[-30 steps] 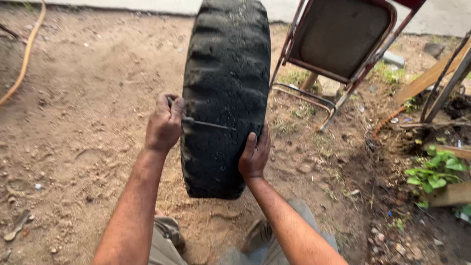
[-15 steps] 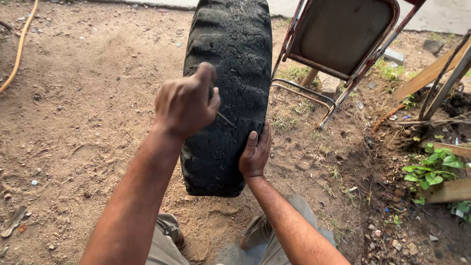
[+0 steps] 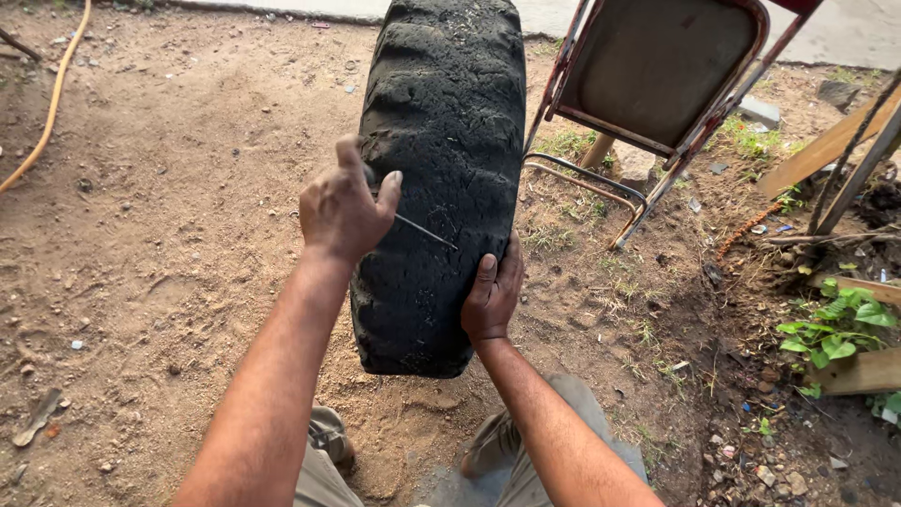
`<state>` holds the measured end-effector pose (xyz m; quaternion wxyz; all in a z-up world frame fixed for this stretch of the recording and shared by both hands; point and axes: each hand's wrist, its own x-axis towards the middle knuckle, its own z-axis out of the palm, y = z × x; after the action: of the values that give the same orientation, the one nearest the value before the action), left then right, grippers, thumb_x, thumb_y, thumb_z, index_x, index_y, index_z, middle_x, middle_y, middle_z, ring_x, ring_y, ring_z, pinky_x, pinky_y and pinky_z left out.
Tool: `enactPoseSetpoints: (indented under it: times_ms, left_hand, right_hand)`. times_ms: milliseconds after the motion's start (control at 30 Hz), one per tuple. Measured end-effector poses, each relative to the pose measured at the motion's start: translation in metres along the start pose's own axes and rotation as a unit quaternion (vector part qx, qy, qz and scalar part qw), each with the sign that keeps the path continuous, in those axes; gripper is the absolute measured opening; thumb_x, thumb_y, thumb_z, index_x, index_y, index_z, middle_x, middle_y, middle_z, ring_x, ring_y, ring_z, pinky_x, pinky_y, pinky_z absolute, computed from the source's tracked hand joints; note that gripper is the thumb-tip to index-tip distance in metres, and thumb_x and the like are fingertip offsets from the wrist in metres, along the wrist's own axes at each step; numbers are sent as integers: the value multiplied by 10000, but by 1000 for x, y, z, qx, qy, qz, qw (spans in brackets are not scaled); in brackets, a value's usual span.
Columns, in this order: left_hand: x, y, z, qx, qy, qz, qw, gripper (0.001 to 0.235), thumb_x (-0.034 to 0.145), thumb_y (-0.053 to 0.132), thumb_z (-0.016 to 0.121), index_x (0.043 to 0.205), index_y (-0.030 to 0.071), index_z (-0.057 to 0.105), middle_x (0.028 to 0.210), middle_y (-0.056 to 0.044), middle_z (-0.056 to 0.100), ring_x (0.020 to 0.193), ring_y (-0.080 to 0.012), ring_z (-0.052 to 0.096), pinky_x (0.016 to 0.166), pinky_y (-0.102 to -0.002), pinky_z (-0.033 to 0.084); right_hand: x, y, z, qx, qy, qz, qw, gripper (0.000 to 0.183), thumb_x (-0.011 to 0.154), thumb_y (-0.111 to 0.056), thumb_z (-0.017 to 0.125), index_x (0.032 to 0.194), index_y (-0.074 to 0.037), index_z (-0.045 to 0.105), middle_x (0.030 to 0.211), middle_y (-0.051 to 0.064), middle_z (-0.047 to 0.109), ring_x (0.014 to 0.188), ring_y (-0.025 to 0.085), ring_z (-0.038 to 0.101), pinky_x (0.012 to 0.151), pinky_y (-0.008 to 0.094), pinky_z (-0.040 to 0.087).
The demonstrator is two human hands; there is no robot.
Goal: The person sits on the ground and uses a metal tool to scrape dirt and debris from the treads of a large tire. They rotate the tire to access different sections and continue cleaning the surface.
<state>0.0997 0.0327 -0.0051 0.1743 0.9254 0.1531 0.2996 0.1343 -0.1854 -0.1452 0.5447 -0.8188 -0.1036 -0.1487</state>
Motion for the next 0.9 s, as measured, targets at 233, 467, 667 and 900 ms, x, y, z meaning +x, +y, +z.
enactPoseSetpoints:
  times_ms: [233,467,667,900]
  left_hand:
    - [-22,11,23,149,156,-24,976,934,1006,690,558,1542,10,209,1003,-199,674,763,-292,655,620,-441,528]
    - [-23,5,37,135,203,-40,969,960,1009,664,553,1609,44,130,1068,-174,668,909,-316,668,783,-492,523]
    - [-24,2,42,94,193,-49,975,962,1024,647,575,1625,54,116,969,-97,645,864,-264,649,796,-475,510]
    - [-20,10,45,107,206,-51,971,945,1020,662,609,1620,49,212,1010,-107,671,887,-307,645,795,-503,478]
  right_hand:
    - [6,-14,-9,20,-37,-17,999,812,1052,-618,310,1593,-14,298,1525,265,432,1415,414,431,1169,499,343]
    - [5,51,-116,50,-279,127,951,655,1018,-480,375,1557,-107,388,1570,165,477,1361,343,570,1110,438,498]
    - [-78,154,-263,-419,-316,298,797,556,1008,-485,476,1422,-137,604,1425,103,658,1222,264,695,1082,445,536]
    - [-100,163,-290,-423,-254,445,747,551,1006,-480,486,1416,-133,604,1413,107,662,1218,266,697,1077,445,539]
